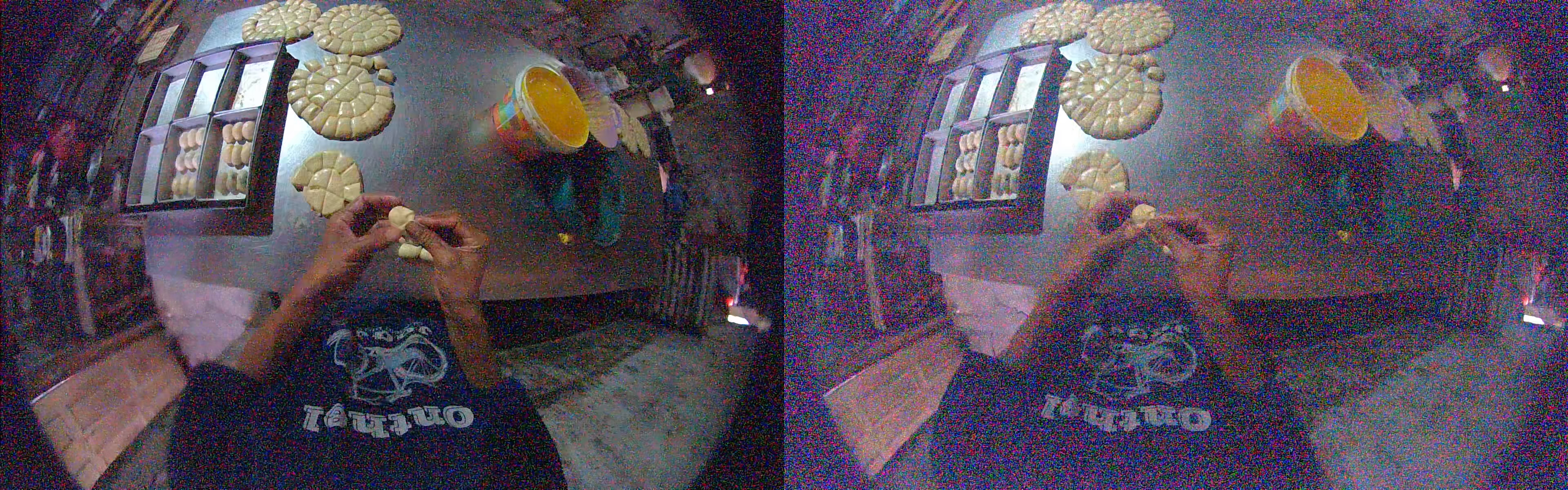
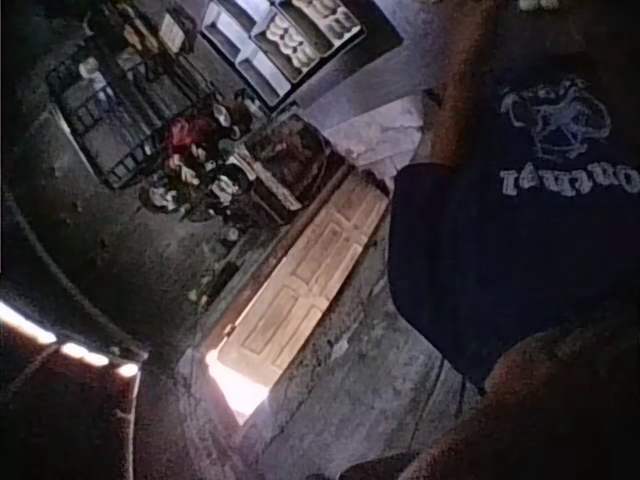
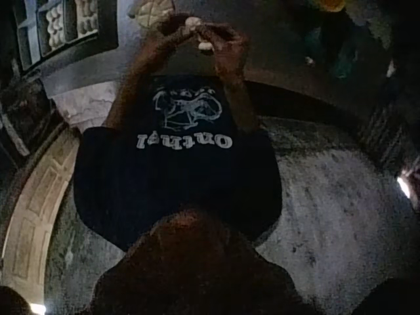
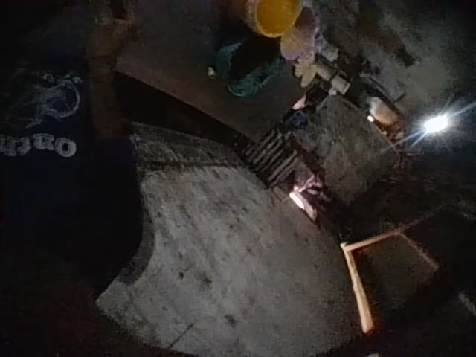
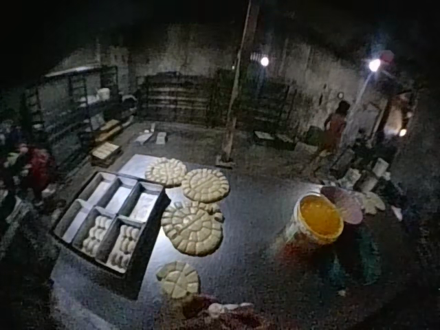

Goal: The person shapes dough pieces into small rolls, dips them in a bowl of dark liquid, and then places them into the sections of a divided baking tray.

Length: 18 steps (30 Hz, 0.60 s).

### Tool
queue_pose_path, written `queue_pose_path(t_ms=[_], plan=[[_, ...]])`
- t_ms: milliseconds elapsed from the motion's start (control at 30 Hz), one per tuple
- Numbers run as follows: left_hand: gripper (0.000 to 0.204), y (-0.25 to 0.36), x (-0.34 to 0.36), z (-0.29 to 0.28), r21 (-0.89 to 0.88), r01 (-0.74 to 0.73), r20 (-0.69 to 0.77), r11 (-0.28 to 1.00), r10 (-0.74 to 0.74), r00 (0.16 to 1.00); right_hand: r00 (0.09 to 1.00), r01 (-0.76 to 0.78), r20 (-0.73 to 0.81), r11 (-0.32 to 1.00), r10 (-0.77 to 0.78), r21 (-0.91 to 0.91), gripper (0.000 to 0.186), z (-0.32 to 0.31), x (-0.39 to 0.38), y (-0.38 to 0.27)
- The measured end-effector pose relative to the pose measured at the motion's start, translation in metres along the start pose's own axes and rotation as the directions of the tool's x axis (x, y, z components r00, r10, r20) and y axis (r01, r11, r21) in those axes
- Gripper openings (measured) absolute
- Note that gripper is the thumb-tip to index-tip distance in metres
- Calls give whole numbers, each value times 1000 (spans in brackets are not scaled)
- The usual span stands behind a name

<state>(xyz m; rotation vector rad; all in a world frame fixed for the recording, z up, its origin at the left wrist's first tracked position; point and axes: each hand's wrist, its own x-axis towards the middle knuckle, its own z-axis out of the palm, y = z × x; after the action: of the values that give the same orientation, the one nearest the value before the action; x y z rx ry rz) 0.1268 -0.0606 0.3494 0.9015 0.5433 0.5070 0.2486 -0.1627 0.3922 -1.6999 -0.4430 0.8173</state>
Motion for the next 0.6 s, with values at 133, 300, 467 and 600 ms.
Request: queue_pose_path(t_ms=[133,300,467,600], plan=[[36,-13,3,2,23,78,-60,997,-76,995,906,404,24,847,-423,-345,23,-15,9,36],[34,-1,7,5,-42,179,-43,983,-181,983,734,645,203,571,-648,-508,39,-7,-5,14],[32,-1,9,9,-147,183,34,972,-180,983,511,754,435,144,-741,-641,43,-21,1,5],[30,-9,7,11,103,160,12,982,-163,987,525,712,418,113,-741,-693,37,-27,7,24]])
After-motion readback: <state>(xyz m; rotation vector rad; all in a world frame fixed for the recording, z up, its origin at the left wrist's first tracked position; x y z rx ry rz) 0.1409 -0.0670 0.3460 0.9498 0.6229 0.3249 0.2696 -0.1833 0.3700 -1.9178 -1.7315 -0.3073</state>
